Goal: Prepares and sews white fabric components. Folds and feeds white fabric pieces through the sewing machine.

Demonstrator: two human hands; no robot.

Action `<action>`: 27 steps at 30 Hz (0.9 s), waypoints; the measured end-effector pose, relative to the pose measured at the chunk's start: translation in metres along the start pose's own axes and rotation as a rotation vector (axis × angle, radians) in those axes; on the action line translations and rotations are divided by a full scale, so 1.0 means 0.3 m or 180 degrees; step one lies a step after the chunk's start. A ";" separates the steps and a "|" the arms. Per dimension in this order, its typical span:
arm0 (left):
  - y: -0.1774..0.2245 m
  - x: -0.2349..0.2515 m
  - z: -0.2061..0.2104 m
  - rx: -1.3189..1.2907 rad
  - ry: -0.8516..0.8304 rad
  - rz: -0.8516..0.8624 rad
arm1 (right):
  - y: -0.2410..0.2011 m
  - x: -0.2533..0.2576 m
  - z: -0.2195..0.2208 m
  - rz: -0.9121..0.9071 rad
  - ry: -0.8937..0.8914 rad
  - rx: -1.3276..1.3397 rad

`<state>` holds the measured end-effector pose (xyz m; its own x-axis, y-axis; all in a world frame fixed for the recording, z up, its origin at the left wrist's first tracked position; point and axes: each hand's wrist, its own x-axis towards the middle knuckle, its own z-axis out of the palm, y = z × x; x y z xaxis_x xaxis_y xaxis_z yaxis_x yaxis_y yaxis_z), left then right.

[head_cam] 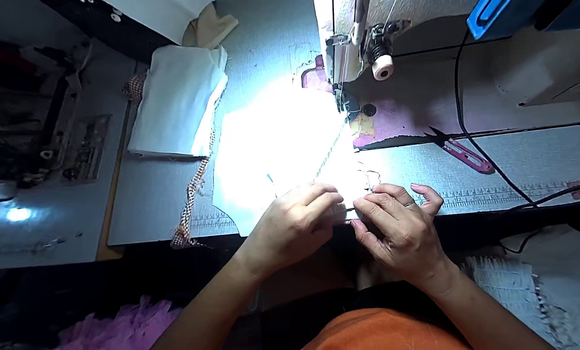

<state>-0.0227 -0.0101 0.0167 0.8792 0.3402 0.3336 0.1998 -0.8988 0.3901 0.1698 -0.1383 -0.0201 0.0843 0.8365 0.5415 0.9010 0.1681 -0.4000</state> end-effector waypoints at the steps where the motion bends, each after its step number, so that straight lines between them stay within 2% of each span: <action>1: -0.005 -0.027 -0.026 0.0179 -0.0035 -0.0138 | 0.001 0.002 0.001 -0.0012 -0.0012 -0.0025; 7: -0.037 -0.172 -0.152 0.1298 0.0069 -0.0826 | 0.002 -0.005 0.004 -0.0047 -0.0042 -0.0109; 14: -0.022 -0.198 -0.106 0.1021 0.0285 -0.0789 | -0.002 -0.005 0.001 -0.0030 -0.0037 -0.0148; 19: -0.014 -0.200 -0.135 0.1337 0.0480 -0.0538 | -0.005 -0.004 0.000 -0.0044 -0.0042 -0.0173; 21: -0.005 -0.198 -0.132 0.1507 0.0407 -0.0519 | -0.007 -0.008 0.000 -0.0046 -0.0039 -0.0201; 25: 0.055 -0.171 -0.119 0.1639 0.0007 -0.1031 | -0.017 -0.011 0.005 -0.0093 0.0030 -0.0289; 27: 0.129 -0.132 -0.114 0.1598 0.0156 -0.1251 | -0.023 -0.017 0.005 -0.0103 0.0042 -0.0359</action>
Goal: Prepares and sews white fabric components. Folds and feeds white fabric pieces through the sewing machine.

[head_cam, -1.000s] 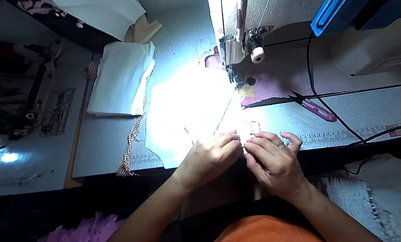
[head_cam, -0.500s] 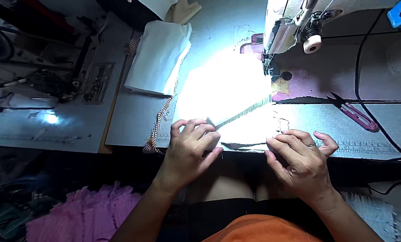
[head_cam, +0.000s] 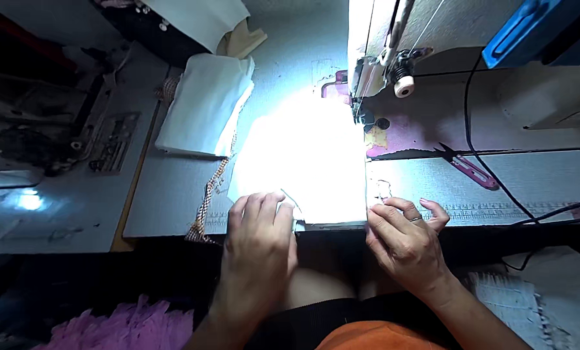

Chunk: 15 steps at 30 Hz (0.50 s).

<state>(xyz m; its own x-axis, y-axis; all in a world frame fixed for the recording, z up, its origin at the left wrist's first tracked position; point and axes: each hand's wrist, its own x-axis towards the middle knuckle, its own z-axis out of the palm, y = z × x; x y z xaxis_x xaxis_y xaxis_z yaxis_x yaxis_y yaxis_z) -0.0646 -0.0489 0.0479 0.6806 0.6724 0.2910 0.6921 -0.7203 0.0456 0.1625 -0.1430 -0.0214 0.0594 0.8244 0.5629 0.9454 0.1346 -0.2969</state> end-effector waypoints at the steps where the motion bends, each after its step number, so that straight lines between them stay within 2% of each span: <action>1: 0.045 0.008 -0.003 -0.0156 0.0187 -0.0020 | -0.001 -0.004 0.000 -0.0011 0.0005 -0.0059; 3: 0.124 0.037 0.026 -0.0650 0.0424 0.0056 | -0.003 -0.009 0.001 -0.0030 0.0028 -0.0114; 5: 0.164 0.074 0.093 -0.1059 0.0270 0.0221 | -0.009 -0.013 0.005 -0.0022 0.0082 -0.0142; 8: 0.142 0.110 0.194 -0.1224 0.0050 0.0518 | -0.005 -0.020 0.011 -0.0018 0.0136 -0.0137; 15: 0.107 0.111 0.225 -0.1499 0.0639 0.0596 | 0.001 -0.048 0.034 0.0047 0.0409 0.0074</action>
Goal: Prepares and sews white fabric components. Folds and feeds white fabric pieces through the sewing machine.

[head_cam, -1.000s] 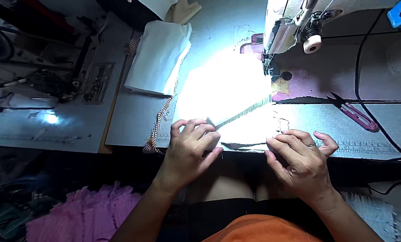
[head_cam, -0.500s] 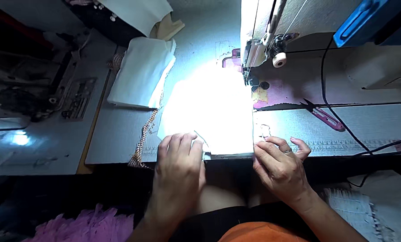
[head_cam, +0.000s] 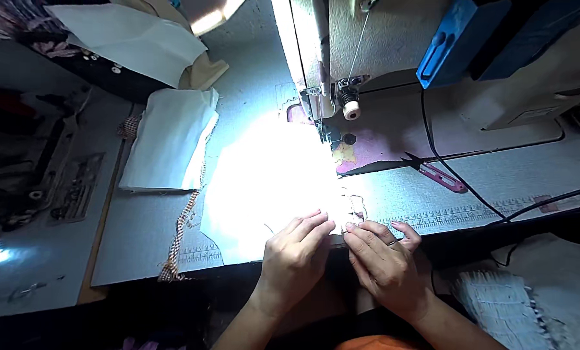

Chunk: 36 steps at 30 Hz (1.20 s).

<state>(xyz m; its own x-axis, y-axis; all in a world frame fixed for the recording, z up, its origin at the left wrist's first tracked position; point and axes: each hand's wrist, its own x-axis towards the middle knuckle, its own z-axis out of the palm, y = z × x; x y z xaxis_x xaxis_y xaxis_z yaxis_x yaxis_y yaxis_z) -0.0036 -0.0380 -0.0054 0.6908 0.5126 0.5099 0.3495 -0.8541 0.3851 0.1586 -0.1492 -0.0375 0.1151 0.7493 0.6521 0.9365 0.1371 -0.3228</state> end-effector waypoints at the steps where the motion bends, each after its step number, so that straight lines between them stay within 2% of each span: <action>1: 0.003 0.002 0.000 0.0004 0.0065 0.0000 | 0.000 -0.002 0.002 0.0002 0.0036 0.0037; 15: 0.020 0.006 -0.002 0.0205 -0.0036 0.0507 | 0.006 -0.003 0.001 0.0136 0.0116 0.0260; 26: 0.016 0.011 -0.002 0.0071 -0.0104 0.0444 | 0.009 0.000 -0.002 0.0163 0.0098 0.0342; 31: 0.015 0.024 -0.030 -0.0085 -0.0523 0.0349 | 0.018 0.001 -0.014 0.0382 -0.0026 0.0739; 36: 0.020 0.041 -0.050 -0.0042 -0.0759 0.0381 | 0.028 0.019 -0.023 0.0364 -0.0089 0.0828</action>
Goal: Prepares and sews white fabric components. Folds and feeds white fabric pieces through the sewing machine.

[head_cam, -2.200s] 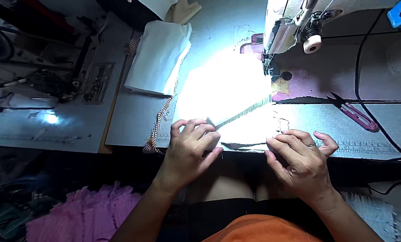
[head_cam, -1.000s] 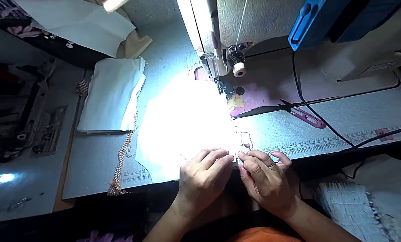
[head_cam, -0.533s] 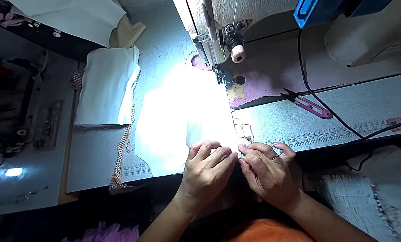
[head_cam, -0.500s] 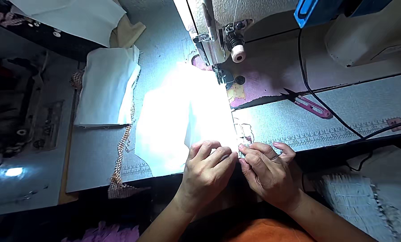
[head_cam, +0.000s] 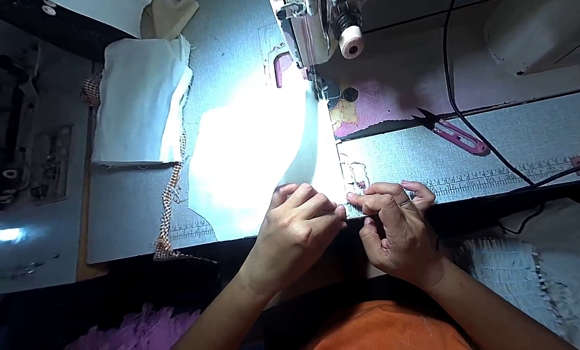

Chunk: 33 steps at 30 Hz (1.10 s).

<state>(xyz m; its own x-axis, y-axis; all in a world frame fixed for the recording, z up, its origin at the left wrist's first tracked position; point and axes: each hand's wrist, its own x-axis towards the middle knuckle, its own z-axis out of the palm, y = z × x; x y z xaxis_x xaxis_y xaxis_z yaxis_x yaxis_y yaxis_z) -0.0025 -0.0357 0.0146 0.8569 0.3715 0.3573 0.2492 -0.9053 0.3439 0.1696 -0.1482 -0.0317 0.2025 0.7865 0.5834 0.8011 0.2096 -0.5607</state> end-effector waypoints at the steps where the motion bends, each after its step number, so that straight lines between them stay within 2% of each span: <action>1: -0.001 0.001 0.000 -0.0018 0.0007 0.0004 | 0.000 0.002 -0.001 -0.0005 -0.0010 -0.0005; 8: 0.004 0.008 0.014 0.0051 0.0172 -0.0029 | 0.000 0.002 -0.005 -0.0006 -0.0040 -0.0011; 16: 0.010 -0.005 0.050 0.0206 0.0613 -0.0064 | 0.005 -0.002 -0.004 -0.0047 -0.0064 -0.0024; 20: 0.018 -0.009 0.037 0.0384 0.0379 0.0007 | 0.004 -0.001 -0.003 -0.0069 -0.0034 -0.0076; 24: 0.006 0.010 0.006 0.0211 0.0092 -0.0036 | 0.007 0.000 -0.005 -0.0088 -0.0043 -0.0081; 27: 0.014 0.023 0.018 0.0309 0.0180 0.0010 | 0.009 -0.002 -0.004 -0.0118 -0.0040 -0.0074; 30: 0.032 0.014 0.050 0.0847 0.0296 0.0086 | 0.013 -0.003 -0.005 -0.0167 -0.0087 -0.0090; 33: 0.029 0.016 0.067 0.1010 0.0403 -0.0090 | 0.013 0.009 -0.005 -0.0182 -0.0115 -0.0094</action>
<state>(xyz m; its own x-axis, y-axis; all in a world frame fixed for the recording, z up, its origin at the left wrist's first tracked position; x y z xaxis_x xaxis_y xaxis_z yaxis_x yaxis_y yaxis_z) 0.0127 -0.0459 0.0019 0.7898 0.4020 0.4633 0.4171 -0.9058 0.0749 0.1740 -0.1460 -0.0313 0.1360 0.7943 0.5922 0.8271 0.2381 -0.5092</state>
